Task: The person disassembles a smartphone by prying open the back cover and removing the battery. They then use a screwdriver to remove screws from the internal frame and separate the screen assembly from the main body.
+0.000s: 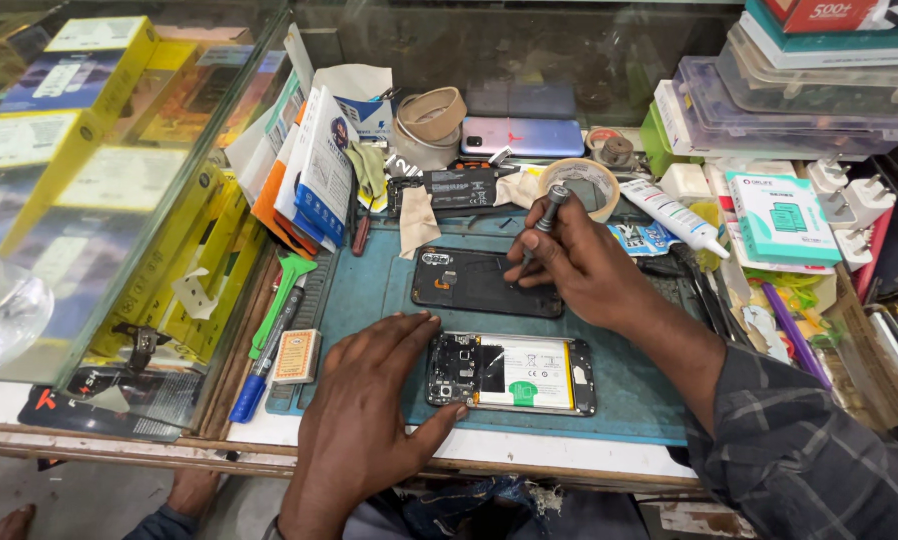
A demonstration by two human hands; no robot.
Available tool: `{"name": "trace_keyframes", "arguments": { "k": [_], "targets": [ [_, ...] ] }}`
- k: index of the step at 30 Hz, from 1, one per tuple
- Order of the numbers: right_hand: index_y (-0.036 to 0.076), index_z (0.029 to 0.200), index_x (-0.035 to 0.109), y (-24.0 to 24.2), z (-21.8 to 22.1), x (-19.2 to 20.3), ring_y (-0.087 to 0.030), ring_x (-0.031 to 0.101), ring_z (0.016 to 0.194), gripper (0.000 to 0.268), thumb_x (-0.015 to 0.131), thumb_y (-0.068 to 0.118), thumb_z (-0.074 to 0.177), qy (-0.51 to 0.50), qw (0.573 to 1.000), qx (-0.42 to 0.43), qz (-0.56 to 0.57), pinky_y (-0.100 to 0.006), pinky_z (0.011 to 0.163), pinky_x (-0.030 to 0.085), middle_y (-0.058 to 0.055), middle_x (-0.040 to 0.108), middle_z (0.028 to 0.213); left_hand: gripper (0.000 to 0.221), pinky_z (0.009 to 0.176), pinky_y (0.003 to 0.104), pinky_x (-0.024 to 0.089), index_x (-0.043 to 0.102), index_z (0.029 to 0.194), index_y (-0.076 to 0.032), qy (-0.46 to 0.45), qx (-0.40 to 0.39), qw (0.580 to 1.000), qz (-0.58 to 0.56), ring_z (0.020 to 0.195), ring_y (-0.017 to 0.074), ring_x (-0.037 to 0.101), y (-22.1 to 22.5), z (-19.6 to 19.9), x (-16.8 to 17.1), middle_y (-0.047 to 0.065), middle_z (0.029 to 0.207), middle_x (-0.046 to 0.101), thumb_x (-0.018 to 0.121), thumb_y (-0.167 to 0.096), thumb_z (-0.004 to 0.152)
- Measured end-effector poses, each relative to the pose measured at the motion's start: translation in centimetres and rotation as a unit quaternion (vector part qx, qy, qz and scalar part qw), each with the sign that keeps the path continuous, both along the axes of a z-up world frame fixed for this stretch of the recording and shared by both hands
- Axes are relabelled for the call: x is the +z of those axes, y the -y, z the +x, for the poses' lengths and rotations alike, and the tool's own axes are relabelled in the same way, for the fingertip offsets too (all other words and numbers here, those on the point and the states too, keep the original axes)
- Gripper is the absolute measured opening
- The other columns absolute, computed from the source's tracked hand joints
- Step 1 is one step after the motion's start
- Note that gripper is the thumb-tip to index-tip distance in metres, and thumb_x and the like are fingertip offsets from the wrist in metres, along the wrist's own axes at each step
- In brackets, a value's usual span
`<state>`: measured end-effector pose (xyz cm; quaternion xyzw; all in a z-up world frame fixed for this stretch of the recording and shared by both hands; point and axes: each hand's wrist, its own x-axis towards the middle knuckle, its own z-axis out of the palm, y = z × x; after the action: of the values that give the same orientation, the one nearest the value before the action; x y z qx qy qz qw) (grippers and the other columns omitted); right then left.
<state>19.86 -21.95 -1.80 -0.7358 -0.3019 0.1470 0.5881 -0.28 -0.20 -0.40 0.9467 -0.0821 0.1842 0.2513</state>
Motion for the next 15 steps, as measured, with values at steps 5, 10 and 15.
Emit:
{"name": "trace_keyframes", "arguments": {
  "k": [5,10,15],
  "targets": [
    [0.003,0.128,0.042,-0.1,-1.0,0.8,-0.02,0.075,0.1,0.028,0.054,0.011,0.105,0.037,0.999,0.002,0.002,-0.032,0.083,0.065,-0.012,0.066,0.112,0.077,0.106,0.047,0.036,0.062,0.133,-0.003,0.009,-0.002,1.0,-0.017,0.129,0.0346,0.053,-0.1,-0.1,0.0,0.017,0.137,0.061,0.082,-0.045,0.072],
    [0.01,0.15,0.028,-0.1,-4.6,1.6,-0.02,0.074,0.103,0.063,0.062,0.002,0.097,0.047,0.994,0.086,0.047,-0.031,0.089,0.063,-0.014,0.066,0.111,0.073,0.105,0.046,0.038,0.067,0.127,-0.002,0.012,0.025,1.0,-0.015,0.126,0.0351,0.054,0.1,-0.2,-0.3,0.017,0.133,0.063,0.083,-0.047,0.072],
    [0.011,0.154,0.025,-0.8,-6.8,1.7,-0.017,0.075,0.101,0.07,0.067,0.003,0.099,0.126,0.974,0.183,0.045,-0.029,0.085,0.065,-0.014,0.07,0.112,0.072,0.107,0.047,0.038,0.068,0.124,0.001,0.026,0.013,1.0,-0.01,0.126,0.0344,0.055,-0.2,-0.3,-0.7,0.017,0.131,0.065,0.081,-0.05,0.074]
  ]
}}
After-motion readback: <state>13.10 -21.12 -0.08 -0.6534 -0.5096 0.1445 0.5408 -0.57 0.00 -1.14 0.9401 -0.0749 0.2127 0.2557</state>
